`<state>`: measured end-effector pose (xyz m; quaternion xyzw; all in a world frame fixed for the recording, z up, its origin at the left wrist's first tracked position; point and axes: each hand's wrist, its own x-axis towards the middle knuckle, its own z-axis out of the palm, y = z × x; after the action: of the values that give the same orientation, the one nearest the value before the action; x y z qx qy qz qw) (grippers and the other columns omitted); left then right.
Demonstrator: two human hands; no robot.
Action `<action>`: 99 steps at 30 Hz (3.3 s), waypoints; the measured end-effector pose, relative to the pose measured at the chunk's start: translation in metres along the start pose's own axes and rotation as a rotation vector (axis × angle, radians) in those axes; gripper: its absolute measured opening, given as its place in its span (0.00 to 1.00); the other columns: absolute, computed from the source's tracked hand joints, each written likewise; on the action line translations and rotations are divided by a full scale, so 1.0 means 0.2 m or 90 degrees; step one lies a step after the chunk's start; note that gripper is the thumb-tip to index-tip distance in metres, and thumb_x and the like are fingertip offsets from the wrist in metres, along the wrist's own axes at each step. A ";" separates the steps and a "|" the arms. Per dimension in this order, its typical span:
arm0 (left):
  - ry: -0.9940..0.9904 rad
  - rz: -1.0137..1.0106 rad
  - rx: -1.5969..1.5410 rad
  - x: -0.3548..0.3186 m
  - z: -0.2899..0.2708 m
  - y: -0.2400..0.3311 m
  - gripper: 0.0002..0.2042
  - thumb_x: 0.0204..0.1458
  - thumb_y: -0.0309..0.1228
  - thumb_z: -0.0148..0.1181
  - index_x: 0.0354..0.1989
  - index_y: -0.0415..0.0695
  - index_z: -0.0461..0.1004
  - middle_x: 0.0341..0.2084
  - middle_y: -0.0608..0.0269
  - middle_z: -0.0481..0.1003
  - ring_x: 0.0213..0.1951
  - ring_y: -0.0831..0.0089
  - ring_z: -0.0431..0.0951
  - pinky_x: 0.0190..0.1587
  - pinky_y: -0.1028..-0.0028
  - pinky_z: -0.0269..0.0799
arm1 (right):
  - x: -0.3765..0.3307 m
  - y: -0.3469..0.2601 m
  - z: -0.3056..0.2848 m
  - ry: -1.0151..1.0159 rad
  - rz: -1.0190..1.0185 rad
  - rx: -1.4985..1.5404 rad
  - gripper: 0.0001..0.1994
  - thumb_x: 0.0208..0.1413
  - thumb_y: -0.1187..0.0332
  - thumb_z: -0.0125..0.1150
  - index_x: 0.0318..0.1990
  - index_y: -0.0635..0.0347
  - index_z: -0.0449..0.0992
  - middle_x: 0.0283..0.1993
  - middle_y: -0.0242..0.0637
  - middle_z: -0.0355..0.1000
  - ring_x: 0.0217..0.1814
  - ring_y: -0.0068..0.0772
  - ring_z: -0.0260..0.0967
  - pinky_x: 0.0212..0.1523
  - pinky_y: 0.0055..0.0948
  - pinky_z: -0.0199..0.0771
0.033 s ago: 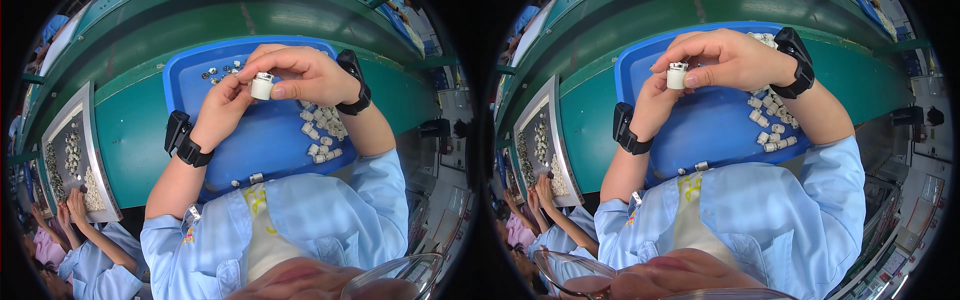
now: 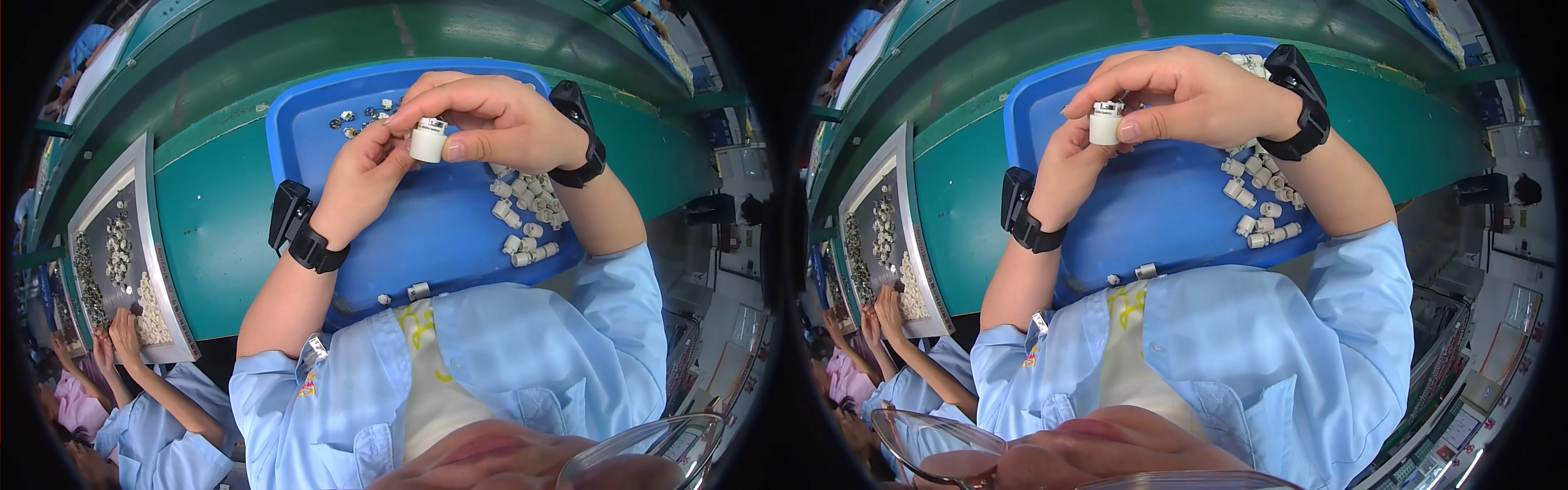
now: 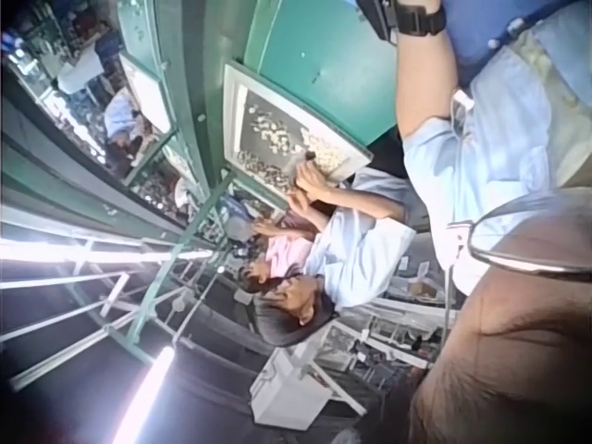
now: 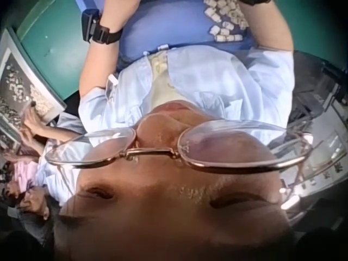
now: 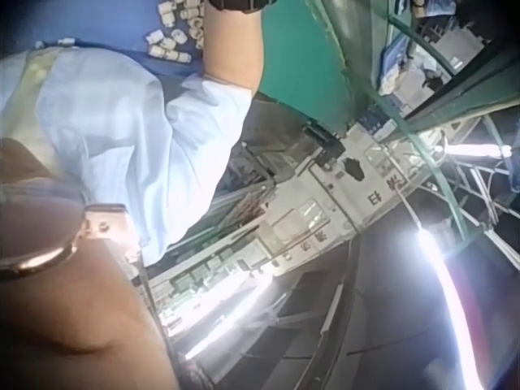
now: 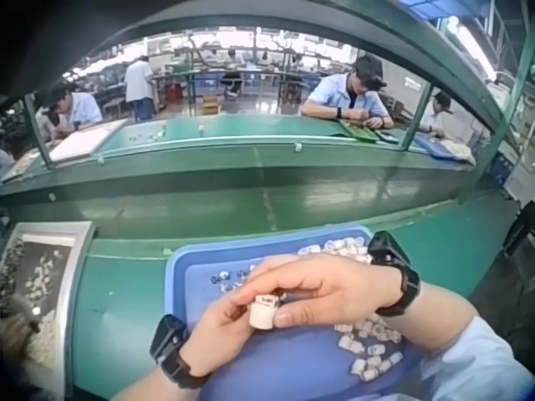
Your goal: The person picks up a white plastic housing and a metal component from a blue tray, fits the metal component into the housing by hand, and places the assembled unit back onto the tray.
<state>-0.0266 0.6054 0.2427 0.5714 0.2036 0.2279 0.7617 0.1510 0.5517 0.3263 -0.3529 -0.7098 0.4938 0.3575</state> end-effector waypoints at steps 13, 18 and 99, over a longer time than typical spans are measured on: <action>-0.004 0.015 -0.035 0.01 0.01 0.01 0.09 0.55 0.25 0.48 0.43 0.37 0.67 0.34 0.64 0.72 0.37 0.79 0.72 0.41 0.80 0.69 | 0.00 0.02 -0.03 -0.006 0.007 0.047 0.17 0.52 0.69 0.56 0.49 0.66 0.68 0.48 0.40 0.63 0.52 0.30 0.60 0.53 0.27 0.60; -0.002 0.019 0.009 0.00 0.03 0.05 0.09 0.55 0.26 0.48 0.42 0.37 0.67 0.33 0.65 0.72 0.37 0.80 0.72 0.41 0.81 0.68 | -0.07 0.02 0.00 0.010 0.060 0.161 0.18 0.52 0.68 0.56 0.49 0.66 0.67 0.48 0.39 0.63 0.51 0.27 0.61 0.52 0.25 0.61; -0.014 -0.047 0.259 0.03 -0.02 -0.01 0.12 0.55 0.34 0.50 0.42 0.40 0.70 0.30 0.63 0.74 0.34 0.78 0.72 0.40 0.79 0.65 | -1.63 0.45 0.69 0.975 0.244 -0.083 0.13 0.60 0.61 0.44 0.48 0.57 0.62 0.33 0.28 0.61 0.31 0.16 0.58 0.34 0.17 0.61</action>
<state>-0.0231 0.6120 0.2388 0.7080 0.2574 0.1478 0.6408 0.2067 0.2350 0.1531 -0.7309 -0.2206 0.1236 0.6339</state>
